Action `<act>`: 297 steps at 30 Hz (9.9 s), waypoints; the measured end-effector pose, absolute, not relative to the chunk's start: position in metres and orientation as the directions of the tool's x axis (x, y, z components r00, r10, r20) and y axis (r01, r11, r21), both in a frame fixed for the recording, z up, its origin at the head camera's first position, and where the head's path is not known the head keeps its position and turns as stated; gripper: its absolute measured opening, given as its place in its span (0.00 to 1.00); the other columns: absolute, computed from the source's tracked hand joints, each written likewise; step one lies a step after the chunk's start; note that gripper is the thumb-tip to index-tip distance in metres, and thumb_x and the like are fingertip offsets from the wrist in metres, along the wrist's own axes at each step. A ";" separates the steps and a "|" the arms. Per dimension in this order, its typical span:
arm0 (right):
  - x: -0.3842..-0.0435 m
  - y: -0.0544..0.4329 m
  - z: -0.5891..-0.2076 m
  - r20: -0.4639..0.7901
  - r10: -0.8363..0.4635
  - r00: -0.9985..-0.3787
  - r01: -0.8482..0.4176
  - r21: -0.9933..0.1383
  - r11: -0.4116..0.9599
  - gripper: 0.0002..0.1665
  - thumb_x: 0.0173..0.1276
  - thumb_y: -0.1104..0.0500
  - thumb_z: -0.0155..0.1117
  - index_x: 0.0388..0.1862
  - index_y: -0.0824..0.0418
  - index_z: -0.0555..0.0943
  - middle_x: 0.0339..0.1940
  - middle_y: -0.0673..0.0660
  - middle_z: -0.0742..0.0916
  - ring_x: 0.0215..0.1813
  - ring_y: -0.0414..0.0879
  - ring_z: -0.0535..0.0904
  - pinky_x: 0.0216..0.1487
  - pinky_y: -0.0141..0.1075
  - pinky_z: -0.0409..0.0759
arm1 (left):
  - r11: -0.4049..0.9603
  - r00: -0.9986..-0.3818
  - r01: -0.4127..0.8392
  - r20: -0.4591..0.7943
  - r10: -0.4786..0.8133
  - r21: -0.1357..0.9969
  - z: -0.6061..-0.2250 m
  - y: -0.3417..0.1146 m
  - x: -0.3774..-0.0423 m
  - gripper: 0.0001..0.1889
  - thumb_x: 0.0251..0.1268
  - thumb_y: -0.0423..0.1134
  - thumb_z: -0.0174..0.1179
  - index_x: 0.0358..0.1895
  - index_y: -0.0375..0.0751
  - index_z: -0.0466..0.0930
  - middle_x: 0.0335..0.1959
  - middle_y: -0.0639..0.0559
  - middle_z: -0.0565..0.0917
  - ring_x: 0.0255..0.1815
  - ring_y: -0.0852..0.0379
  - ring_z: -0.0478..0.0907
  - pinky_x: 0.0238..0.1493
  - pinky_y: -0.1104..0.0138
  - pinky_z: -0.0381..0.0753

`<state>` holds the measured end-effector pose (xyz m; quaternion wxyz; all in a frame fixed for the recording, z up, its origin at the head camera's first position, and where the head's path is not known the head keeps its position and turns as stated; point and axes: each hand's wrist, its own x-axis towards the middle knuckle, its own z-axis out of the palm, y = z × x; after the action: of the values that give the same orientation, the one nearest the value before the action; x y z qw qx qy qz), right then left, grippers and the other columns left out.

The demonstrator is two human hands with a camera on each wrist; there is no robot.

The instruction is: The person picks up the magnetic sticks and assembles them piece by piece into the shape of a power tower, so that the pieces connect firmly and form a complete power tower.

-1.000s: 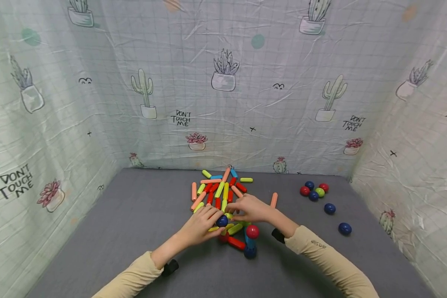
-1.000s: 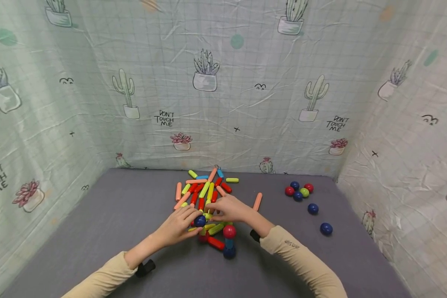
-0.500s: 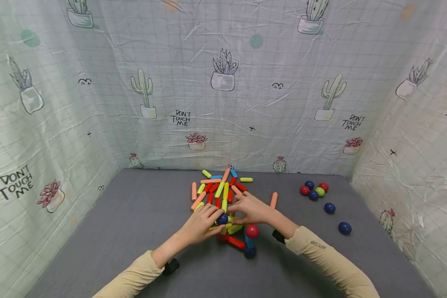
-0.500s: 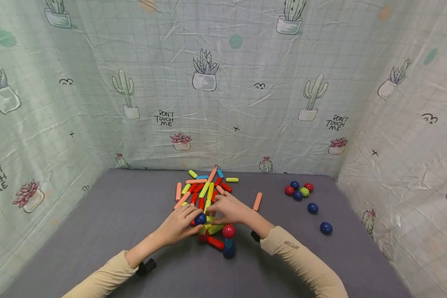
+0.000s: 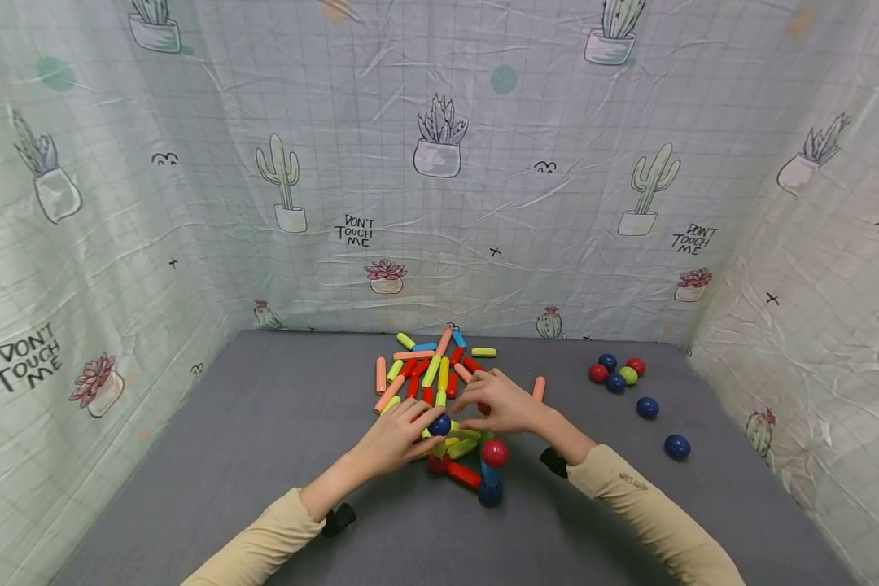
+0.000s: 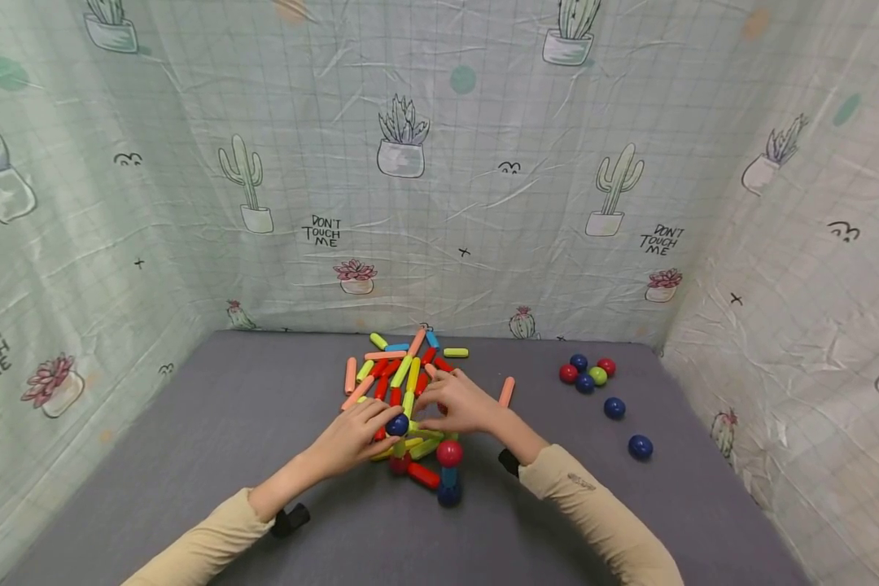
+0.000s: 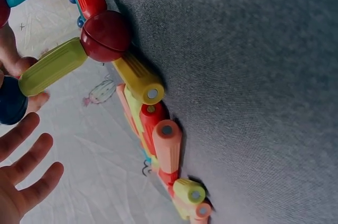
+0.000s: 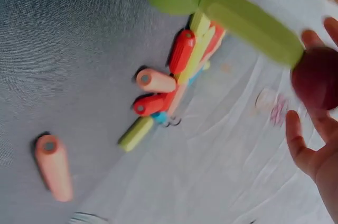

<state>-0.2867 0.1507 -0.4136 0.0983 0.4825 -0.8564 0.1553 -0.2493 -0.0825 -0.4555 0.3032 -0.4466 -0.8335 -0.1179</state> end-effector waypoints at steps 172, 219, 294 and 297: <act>-0.218 0.190 -0.429 0.653 -0.727 -0.214 -0.958 0.005 0.287 0.18 0.50 0.60 0.62 0.43 0.51 0.80 0.41 0.50 0.83 0.41 0.39 0.71 0.46 0.30 0.69 | 0.339 -0.179 0.764 0.325 0.929 -0.548 -0.431 -0.056 -0.225 0.09 0.52 0.48 0.61 0.37 0.61 0.73 0.29 0.64 0.76 0.41 0.61 0.67 0.54 0.50 0.60; -0.216 0.197 -0.435 0.660 -0.722 -0.210 -0.958 0.008 0.286 0.16 0.53 0.60 0.60 0.43 0.54 0.80 0.41 0.47 0.82 0.40 0.37 0.69 0.45 0.27 0.67 | 0.532 -0.357 0.745 0.434 0.827 -0.402 -0.448 -0.067 -0.237 0.13 0.58 0.51 0.55 0.46 0.67 0.68 0.42 0.48 0.73 0.42 0.54 0.70 0.50 0.48 0.66; -0.251 0.246 -0.432 0.604 -0.595 -0.529 -0.784 -0.080 0.616 0.21 0.49 0.59 0.68 0.45 0.54 0.79 0.41 0.49 0.80 0.39 0.38 0.69 0.37 0.35 0.71 | 0.406 -0.362 0.798 0.185 0.914 -0.446 -0.471 -0.107 -0.281 0.07 0.58 0.39 0.55 0.32 0.60 0.78 0.27 0.61 0.75 0.31 0.60 0.64 0.47 0.56 0.65; -0.252 0.246 -0.433 0.600 -0.602 -0.527 -0.788 -0.078 0.611 0.22 0.48 0.60 0.68 0.46 0.54 0.78 0.41 0.49 0.80 0.40 0.39 0.69 0.37 0.35 0.72 | 0.458 -0.380 0.763 0.256 0.889 -0.455 -0.466 -0.109 -0.281 0.03 0.55 0.41 0.59 0.30 0.57 0.78 0.26 0.59 0.74 0.32 0.59 0.65 0.54 0.53 0.64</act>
<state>-0.2517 0.2463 -0.4330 0.2684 0.4057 -0.8565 0.1727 -0.2811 -0.1095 -0.4660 0.2372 -0.5035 -0.8202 0.1320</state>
